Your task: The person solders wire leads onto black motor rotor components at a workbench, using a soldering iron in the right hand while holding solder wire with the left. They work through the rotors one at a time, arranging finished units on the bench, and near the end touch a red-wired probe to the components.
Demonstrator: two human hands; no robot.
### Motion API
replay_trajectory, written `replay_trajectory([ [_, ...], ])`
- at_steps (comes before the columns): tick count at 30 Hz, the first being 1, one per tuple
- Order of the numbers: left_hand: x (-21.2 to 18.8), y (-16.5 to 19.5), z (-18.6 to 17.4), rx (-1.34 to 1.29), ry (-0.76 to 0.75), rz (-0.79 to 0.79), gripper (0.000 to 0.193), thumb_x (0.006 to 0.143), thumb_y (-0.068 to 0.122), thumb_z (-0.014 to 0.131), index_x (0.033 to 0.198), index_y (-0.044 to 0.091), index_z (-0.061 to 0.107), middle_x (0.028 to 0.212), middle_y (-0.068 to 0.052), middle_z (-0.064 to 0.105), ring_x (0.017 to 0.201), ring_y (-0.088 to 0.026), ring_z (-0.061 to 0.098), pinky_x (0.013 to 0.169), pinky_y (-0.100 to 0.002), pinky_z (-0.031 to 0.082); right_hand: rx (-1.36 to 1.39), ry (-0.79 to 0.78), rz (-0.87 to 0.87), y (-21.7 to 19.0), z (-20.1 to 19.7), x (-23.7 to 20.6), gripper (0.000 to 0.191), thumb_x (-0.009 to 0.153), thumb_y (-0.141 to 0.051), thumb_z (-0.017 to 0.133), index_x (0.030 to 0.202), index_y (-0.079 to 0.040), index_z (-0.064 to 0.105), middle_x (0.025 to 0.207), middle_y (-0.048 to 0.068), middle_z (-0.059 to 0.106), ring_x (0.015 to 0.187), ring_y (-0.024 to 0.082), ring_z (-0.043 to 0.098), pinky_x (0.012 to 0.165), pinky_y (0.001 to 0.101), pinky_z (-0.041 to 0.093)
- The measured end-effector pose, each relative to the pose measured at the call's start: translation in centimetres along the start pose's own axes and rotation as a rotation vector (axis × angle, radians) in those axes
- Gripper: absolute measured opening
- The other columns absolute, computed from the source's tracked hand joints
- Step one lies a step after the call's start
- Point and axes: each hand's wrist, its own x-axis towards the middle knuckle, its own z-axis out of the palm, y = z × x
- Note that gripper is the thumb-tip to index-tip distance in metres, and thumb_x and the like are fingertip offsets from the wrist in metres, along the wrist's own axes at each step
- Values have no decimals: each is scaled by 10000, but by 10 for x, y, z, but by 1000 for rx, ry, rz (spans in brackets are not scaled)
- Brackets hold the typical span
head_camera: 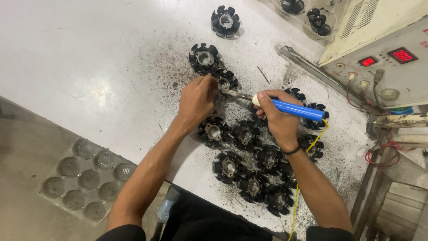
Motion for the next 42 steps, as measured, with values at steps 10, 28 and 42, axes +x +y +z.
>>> replay_trajectory([
  [10,17,44,-79,211,139,109,160,1059,223,702,1089,70,736,868,-92,760,763,-167,647,633,-356,525,293,215,-15,16,-41,-7,160,990,-83,687,1053,63,695,901,151,731,688,197,701,611,300,589],
  [28,50,7,50,91,-195,186,382,756,36,775,1131,-10,713,1082,-156,746,969,-348,614,852,-446,530,241,359,-142,54,-135,-44,194,1038,-90,677,1096,96,674,923,186,709,737,241,692,669,347,589],
  [42,84,-2,30,403,-146,17,507,865,407,863,1147,13,712,1212,-167,659,1092,-323,532,933,-469,489,264,457,-200,54,-166,-63,191,1077,-65,614,1141,110,655,959,191,684,755,274,690,669,375,592],
])
